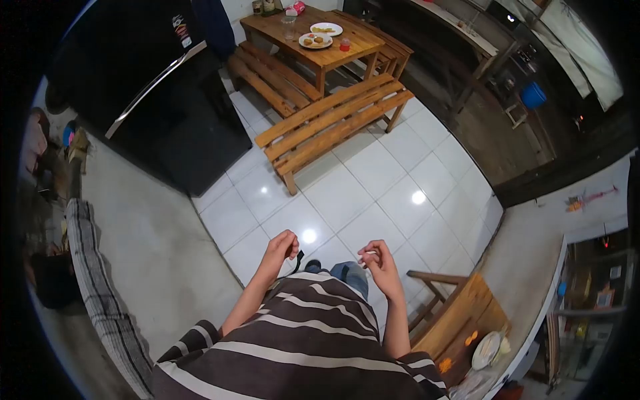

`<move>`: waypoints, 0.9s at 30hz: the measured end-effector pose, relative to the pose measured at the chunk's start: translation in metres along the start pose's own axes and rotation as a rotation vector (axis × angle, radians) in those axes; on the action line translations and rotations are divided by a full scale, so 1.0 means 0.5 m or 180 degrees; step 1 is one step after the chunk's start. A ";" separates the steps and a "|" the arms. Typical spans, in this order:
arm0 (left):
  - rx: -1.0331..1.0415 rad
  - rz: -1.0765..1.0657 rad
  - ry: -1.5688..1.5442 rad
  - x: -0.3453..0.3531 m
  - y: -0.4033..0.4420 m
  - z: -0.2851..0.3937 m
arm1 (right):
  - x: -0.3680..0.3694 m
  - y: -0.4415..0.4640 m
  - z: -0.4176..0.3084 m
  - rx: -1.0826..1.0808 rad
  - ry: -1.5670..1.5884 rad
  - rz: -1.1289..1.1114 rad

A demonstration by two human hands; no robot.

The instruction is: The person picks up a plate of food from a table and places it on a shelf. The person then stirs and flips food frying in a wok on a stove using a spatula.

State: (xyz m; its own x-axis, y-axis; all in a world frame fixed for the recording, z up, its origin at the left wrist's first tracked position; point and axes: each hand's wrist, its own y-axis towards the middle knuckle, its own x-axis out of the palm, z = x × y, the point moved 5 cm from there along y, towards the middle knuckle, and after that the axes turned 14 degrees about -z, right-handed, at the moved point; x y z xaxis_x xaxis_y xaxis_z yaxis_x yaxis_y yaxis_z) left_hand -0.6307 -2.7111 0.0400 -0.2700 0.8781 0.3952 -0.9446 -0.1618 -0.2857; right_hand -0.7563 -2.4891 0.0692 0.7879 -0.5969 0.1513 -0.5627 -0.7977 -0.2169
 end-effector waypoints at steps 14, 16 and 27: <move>0.0309 0.0547 0.0103 0.094 0.706 0.159 | -0.610 0.616 -0.243 0.0024 -0.0727 -0.0639; 0.0291 0.0796 -0.0072 0.108 0.765 0.175 | -0.670 0.712 -0.279 0.0079 -0.0844 -0.0725; 0.0565 0.1647 -0.0532 -0.006 1.092 0.234 | -0.837 1.218 -0.346 0.0128 -0.1330 -0.1166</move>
State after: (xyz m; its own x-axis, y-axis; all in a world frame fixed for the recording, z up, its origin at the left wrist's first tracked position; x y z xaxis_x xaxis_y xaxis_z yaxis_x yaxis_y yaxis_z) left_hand -1.1675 -2.8548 -0.0150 -0.7178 0.5836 0.3797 -0.6946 -0.6375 -0.3334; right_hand -1.4720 -2.7400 0.0406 0.9670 -0.1900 -0.1699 -0.2299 -0.9379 -0.2599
